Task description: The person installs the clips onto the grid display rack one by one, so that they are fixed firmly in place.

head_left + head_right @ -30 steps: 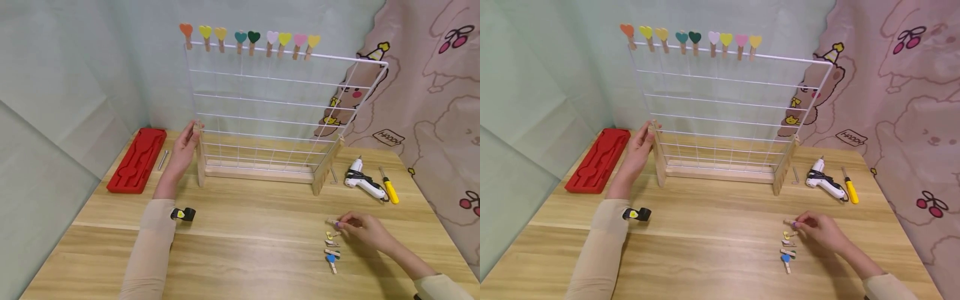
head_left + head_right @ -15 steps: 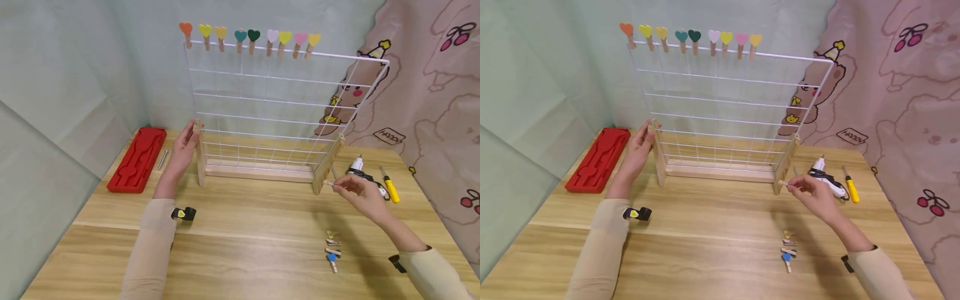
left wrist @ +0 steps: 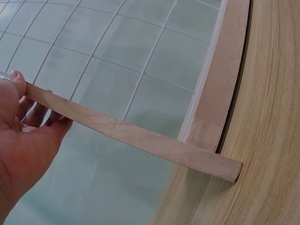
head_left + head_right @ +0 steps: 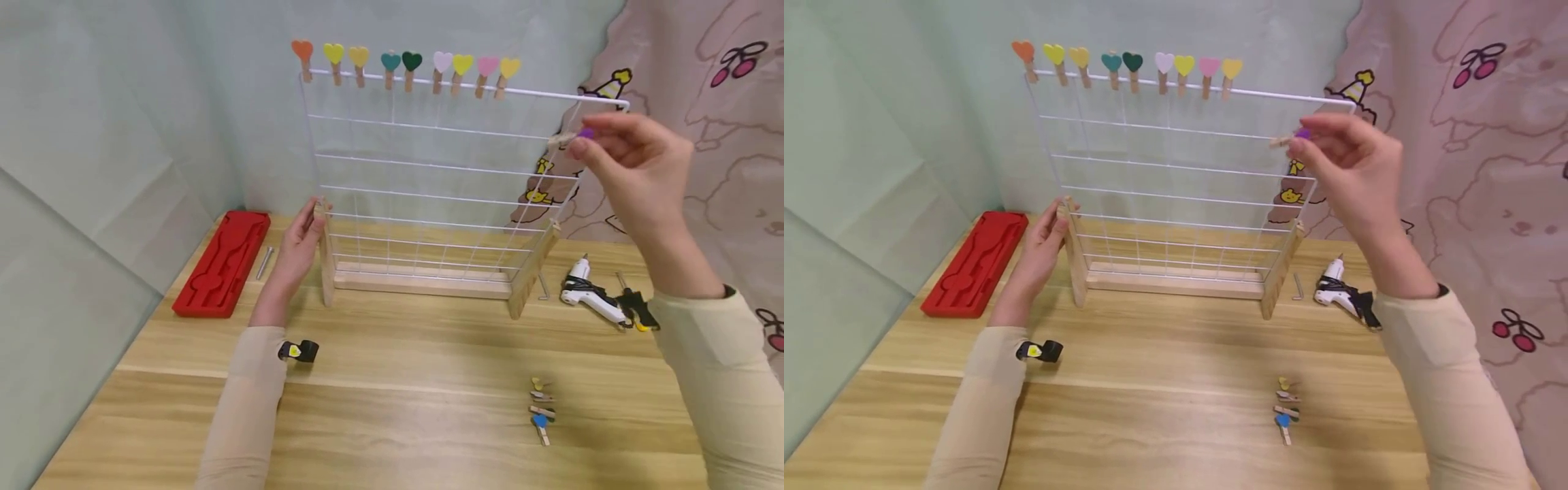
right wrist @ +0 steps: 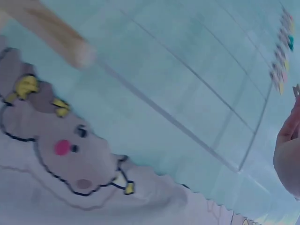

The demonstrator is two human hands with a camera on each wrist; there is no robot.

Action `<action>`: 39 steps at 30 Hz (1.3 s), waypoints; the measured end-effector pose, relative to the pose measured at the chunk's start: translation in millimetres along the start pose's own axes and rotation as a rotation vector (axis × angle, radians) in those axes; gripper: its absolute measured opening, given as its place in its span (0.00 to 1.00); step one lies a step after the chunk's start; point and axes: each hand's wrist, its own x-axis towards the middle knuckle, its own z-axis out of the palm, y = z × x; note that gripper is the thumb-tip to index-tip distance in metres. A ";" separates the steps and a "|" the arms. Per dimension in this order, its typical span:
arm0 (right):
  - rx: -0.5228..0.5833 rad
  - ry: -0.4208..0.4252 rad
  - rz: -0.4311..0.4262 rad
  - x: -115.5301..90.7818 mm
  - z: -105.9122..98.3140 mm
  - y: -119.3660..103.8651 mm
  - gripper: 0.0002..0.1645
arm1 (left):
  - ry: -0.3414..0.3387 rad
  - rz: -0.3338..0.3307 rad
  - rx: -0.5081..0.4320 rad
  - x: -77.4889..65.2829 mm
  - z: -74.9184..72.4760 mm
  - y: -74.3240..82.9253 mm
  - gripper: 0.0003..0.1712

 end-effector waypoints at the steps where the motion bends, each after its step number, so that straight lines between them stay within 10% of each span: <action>1: 0.032 0.013 0.010 9.9 2.5 -3.8 0.14 | 0.001 0.000 0.004 0.1 -0.7 -0.1 0.30; 13: -0.024 0.077 0.154 70.7 24.5 -19.4 0.19 | -0.004 0.008 -0.045 7.9 6.3 -0.9 0.29; 26: -0.499 0.045 0.052 76.4 36.2 -18.2 0.11 | -0.005 -0.005 -0.017 0.9 9.5 13.7 0.28; 39: -0.494 -0.101 0.303 85.0 31.3 -17.6 0.17 | 0.002 -0.013 -0.020 -0.6 4.4 6.0 0.28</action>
